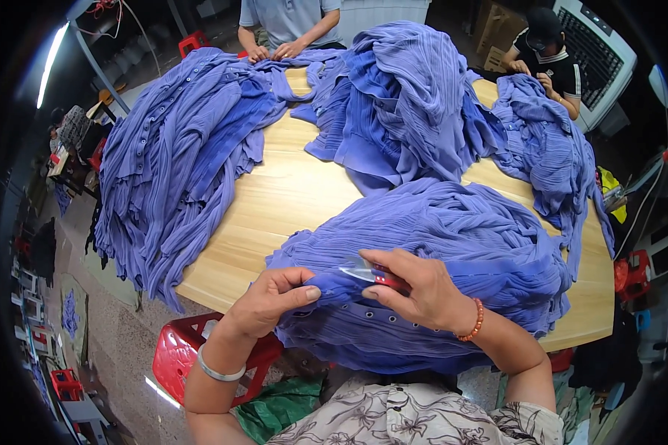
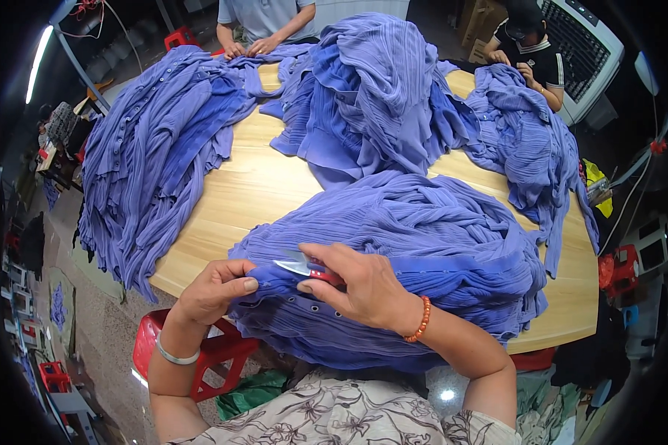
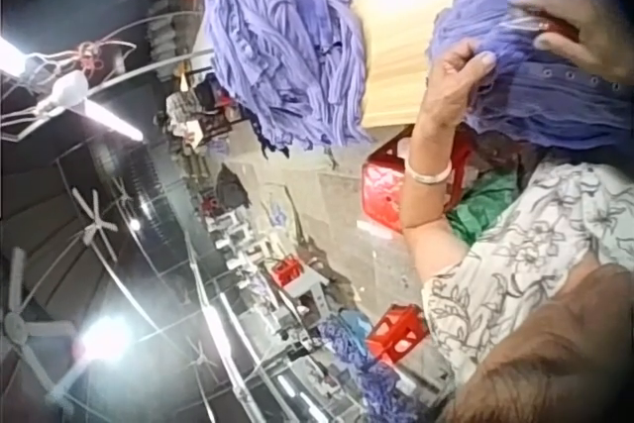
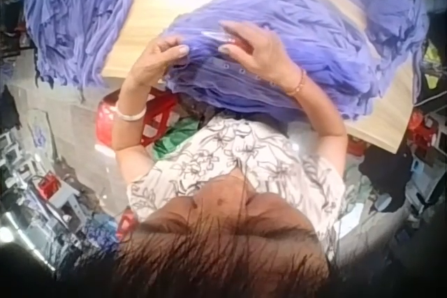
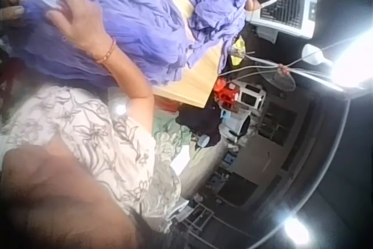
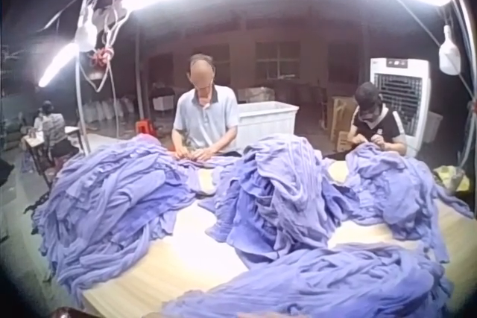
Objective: Trimming excess threads and material from pleated purple garments using small scissors.
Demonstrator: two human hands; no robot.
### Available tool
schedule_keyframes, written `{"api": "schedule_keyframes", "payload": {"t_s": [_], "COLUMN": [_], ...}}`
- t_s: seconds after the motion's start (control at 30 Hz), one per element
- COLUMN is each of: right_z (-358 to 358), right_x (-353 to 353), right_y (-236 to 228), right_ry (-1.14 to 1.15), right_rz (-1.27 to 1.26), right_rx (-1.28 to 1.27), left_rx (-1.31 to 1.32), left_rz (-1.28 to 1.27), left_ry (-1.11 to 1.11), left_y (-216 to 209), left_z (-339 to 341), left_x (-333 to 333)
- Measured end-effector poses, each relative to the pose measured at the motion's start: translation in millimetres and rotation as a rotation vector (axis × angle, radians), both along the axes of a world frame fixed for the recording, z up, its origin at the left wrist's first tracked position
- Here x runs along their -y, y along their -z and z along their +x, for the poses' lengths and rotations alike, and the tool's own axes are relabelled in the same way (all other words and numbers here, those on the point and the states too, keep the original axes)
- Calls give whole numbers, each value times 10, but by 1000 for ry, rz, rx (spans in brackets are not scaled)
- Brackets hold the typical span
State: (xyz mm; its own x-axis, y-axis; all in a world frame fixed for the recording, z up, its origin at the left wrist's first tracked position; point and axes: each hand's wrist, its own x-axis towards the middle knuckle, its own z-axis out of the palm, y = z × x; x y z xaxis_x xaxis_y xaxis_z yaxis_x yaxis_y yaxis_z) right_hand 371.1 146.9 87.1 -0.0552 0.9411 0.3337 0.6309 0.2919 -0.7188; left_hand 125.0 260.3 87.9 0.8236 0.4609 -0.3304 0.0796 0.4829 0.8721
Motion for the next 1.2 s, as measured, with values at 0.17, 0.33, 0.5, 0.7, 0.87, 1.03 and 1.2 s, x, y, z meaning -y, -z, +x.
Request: {"api": "schedule_keyframes", "payload": {"t_s": [0.17,0.33,0.5,0.7,0.87,1.03,1.2], "right_z": [6,-47,-55,-48,-42,-23,-16], "right_x": [94,44,27,52,54,49,63], "right_y": [6,41,65,36,30,45,47], "right_ry": [-107,-135,-160,-157,-175,-182,-177], "right_rz": [108,157,178,127,110,114,98], "right_rx": [148,135,123,90,111,94,82], "left_rx": [18,26,29,6,-5,9,11], "left_rz": [-9,-40,-37,-21,9,8,6], "left_ry": [-8,-11,-19,-16,-11,7,11], "left_y": [1,-35,5,21,26,41,25], "left_z": [-34,0,-11,-10,-14,-5,3], "left_x": [7,57,60,70,74,70,70]}}
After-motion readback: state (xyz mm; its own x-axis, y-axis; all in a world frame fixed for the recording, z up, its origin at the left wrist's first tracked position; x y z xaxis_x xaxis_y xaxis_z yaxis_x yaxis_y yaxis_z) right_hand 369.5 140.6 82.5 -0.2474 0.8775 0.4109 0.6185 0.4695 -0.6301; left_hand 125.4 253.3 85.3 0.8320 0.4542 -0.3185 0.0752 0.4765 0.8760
